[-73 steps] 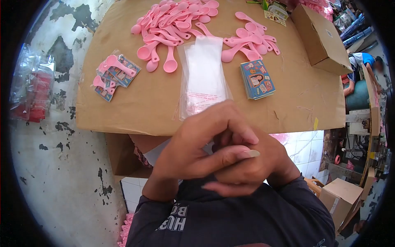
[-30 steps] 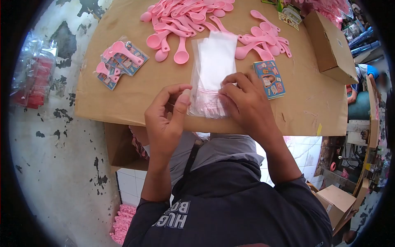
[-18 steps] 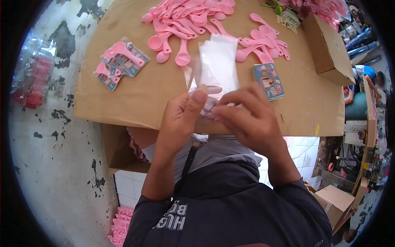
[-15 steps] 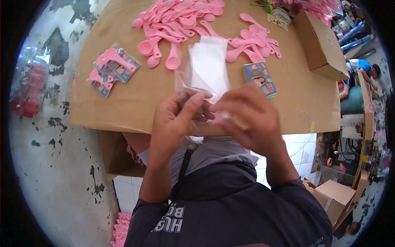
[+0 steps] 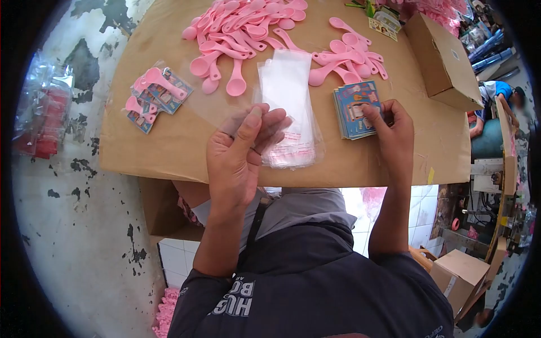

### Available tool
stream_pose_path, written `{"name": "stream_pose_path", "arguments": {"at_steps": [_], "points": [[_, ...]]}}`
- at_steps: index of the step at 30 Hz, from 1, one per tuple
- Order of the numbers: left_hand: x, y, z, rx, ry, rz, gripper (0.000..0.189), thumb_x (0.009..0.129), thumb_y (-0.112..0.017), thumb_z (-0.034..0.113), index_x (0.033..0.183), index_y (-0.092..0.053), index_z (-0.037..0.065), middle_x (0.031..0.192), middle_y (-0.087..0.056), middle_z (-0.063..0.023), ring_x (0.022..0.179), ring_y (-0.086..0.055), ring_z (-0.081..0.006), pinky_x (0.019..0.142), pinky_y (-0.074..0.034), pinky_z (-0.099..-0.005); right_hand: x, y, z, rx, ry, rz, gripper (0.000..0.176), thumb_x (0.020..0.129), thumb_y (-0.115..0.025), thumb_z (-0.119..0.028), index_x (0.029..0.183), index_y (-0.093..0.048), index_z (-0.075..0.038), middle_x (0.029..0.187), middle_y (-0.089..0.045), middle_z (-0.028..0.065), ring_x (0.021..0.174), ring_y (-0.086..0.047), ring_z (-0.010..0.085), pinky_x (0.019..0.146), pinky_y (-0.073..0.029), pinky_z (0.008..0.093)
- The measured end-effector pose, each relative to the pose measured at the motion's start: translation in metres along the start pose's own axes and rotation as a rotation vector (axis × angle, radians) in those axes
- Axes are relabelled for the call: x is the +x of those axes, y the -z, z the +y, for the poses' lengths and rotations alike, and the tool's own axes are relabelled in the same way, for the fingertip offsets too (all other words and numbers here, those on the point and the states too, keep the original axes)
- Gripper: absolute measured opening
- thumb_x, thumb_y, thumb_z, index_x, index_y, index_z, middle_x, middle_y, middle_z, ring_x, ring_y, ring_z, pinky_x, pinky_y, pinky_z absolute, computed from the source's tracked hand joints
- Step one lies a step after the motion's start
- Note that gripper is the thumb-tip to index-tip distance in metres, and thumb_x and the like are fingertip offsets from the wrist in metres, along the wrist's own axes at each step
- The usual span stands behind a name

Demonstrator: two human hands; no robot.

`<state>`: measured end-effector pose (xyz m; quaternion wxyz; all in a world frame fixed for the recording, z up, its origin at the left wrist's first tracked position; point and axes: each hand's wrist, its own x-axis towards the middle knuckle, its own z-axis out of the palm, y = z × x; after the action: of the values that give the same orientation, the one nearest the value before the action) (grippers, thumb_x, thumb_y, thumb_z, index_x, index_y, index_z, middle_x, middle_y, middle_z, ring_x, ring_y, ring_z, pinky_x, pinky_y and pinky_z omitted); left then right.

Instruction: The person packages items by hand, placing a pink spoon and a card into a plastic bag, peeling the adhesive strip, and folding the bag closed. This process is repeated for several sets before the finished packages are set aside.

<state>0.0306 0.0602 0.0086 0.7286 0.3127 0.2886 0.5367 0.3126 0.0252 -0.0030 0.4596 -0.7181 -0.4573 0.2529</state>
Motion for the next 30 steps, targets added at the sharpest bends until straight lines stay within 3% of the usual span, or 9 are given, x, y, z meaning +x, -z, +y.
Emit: {"name": "stream_pose_path", "arguments": {"at_steps": [2,5,7,11,13,18,25,27,30], "points": [[0.0,-0.005,-0.002,0.009,-0.018,0.014,0.031,0.104,-0.064,0.021,0.126,-0.063,-0.001,0.114,-0.074,-0.0185,0.107,-0.074,-0.0293,0.089,-0.061,-0.0364,0.003,0.003,0.003,0.109,-0.011,0.012,0.033,0.095,-0.077,-0.031,0.095,-0.066,0.001,0.078,-0.063,0.0041,0.071,-0.054,0.0094,0.064,-0.045,0.0281],[0.0,-0.002,-0.007,0.043,-0.055,0.009,0.03,0.104,-0.065,0.023,0.123,-0.065,-0.001,0.11,-0.075,-0.0184,0.104,-0.075,-0.0288,0.087,-0.062,-0.0368,0.003,0.006,0.005,-0.013,0.001,0.075,0.026,0.098,-0.072,-0.024,0.098,-0.068,0.002,0.079,-0.065,0.0054,0.07,-0.055,0.0087,0.064,-0.044,0.0274],[0.0,-0.001,-0.008,0.075,-0.082,-0.005,0.031,0.103,-0.065,0.024,0.121,-0.066,0.0,0.11,-0.075,-0.0186,0.103,-0.075,-0.0285,0.085,-0.062,-0.0369,0.0,0.003,-0.001,-0.257,0.325,0.303,0.022,0.101,-0.068,-0.019,0.104,-0.071,0.003,0.078,-0.065,0.0057,0.069,-0.055,0.0068,0.063,-0.044,0.0269],[0.002,-0.012,-0.01,0.041,-0.104,0.004,0.03,0.105,-0.063,0.024,0.12,-0.066,-0.001,0.111,-0.074,-0.0196,0.103,-0.075,-0.0293,0.085,-0.062,-0.0362,-0.021,0.0,-0.026,-0.124,0.36,0.388,0.02,0.103,-0.065,-0.016,0.107,-0.072,0.002,0.079,-0.066,0.0048,0.067,-0.055,0.0052,0.059,-0.043,0.0256],[0.003,-0.018,-0.009,0.019,-0.091,0.006,0.031,0.105,-0.062,0.024,0.122,-0.065,-0.001,0.113,-0.074,-0.0202,0.105,-0.074,-0.03,0.087,-0.062,-0.0358,-0.04,-0.007,-0.041,0.291,0.152,0.01,0.018,0.102,-0.067,-0.015,0.106,-0.073,0.001,0.082,-0.067,0.0022,0.066,-0.055,0.0039,0.055,-0.042,0.023],[0.005,-0.028,-0.01,-0.02,-0.112,-0.033,0.037,0.107,-0.056,0.015,0.137,-0.055,-0.007,0.133,-0.065,-0.0252,0.124,-0.065,-0.0299,0.105,-0.054,-0.0395,-0.063,-0.027,-0.062,0.394,0.015,-0.366,0.016,0.101,-0.069,-0.012,0.11,-0.071,0.0,0.081,-0.066,-0.0012,0.064,-0.055,0.0028,0.056,-0.043,0.02],[0.001,-0.026,-0.01,-0.042,-0.091,-0.029,0.037,0.107,-0.054,0.011,0.139,-0.053,-0.008,0.136,-0.062,-0.0269,0.126,-0.063,-0.0296,0.109,-0.051,-0.0415,-0.062,-0.044,-0.064,0.577,0.007,-0.316,0.02,0.101,-0.069,-0.014,0.113,-0.068,0.001,0.08,-0.065,-0.0008,0.063,-0.056,0.0024,0.056,-0.044,0.0196],[0.002,-0.03,-0.009,-0.089,-0.084,-0.017,0.034,0.106,-0.059,0.012,0.134,-0.059,-0.007,0.128,-0.068,-0.0211,0.112,-0.069,-0.0201,0.097,-0.057,-0.0342,-0.062,-0.039,-0.067,0.466,-0.052,-0.489,0.02,0.101,-0.069,-0.014,0.114,-0.069,0.001,0.08,-0.065,-0.0008,0.063,-0.056,0.0026,0.056,-0.044,0.02],[0.0,-0.026,-0.008,0.004,-0.056,-0.077,0.034,0.106,-0.057,0.012,0.133,-0.058,-0.008,0.128,-0.067,-0.0271,0.116,-0.069,-0.0273,0.097,-0.058,-0.0388,-0.057,-0.034,-0.069,0.397,-0.045,-0.561,0.021,0.101,-0.069,-0.014,0.115,-0.069,0.001,0.082,-0.066,-0.0004,0.065,-0.058,0.0029,0.057,-0.045,0.0204]]}}
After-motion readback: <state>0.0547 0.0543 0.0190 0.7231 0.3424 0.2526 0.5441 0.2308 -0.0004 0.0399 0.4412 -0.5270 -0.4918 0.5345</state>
